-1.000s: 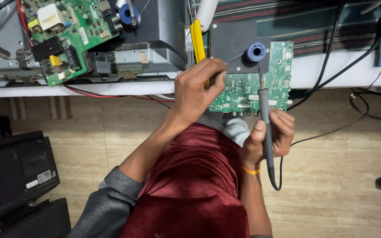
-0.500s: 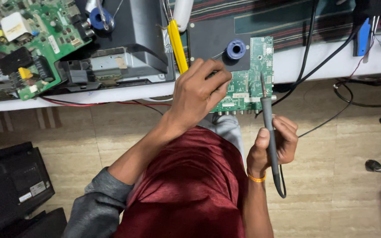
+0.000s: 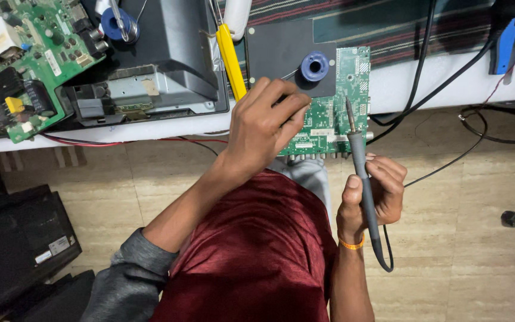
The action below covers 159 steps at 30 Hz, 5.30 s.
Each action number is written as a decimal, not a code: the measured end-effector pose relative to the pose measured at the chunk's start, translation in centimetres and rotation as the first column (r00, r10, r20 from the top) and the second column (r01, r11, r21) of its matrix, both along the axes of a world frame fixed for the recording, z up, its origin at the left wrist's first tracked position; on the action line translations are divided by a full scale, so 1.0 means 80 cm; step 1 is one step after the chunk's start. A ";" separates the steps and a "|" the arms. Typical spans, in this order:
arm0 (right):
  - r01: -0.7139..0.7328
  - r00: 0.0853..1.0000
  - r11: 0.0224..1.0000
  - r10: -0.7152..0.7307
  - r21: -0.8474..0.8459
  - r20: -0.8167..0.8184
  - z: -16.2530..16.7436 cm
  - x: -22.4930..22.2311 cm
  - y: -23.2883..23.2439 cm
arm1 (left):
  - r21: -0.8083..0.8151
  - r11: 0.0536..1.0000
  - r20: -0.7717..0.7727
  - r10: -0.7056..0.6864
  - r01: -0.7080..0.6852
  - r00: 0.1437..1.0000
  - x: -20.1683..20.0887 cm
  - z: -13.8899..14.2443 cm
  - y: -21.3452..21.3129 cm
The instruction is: The person solders components onto a green circuit board at a workbench, holding the soldering iron in one hand and solder wire in the other. They then use multimeter probes to test points on the board and on a power supply board, and resume soldering and adjusting parts on the mainboard.
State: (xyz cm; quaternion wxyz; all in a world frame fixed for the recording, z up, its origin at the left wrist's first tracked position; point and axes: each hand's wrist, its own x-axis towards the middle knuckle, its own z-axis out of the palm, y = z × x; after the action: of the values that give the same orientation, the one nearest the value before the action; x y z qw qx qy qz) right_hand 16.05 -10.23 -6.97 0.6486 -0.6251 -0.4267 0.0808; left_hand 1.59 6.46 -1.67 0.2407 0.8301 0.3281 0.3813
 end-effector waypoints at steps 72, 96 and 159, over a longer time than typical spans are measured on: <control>-0.053 0.999 0.998 0.053 -0.017 0.007 0.000 -0.003 -0.004 | 0.011 0.999 -0.030 -0.034 0.034 0.999 -0.012 -0.010 -0.005; -0.046 0.982 0.994 0.064 -0.103 0.179 0.015 0.004 -0.002 | 0.049 0.999 -0.036 -0.004 0.006 0.999 -0.007 -0.014 -0.007; -0.118 0.982 0.988 0.130 -0.095 0.135 0.018 0.011 0.002 | 0.083 0.997 -0.060 -0.005 0.010 0.998 -0.006 -0.017 -0.006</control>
State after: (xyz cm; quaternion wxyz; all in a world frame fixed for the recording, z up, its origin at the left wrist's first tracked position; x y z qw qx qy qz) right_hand 16.91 -10.06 -5.51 0.5827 -0.6290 -0.5057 0.0951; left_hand 1.07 5.95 -2.99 0.1973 0.8516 0.3161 0.3686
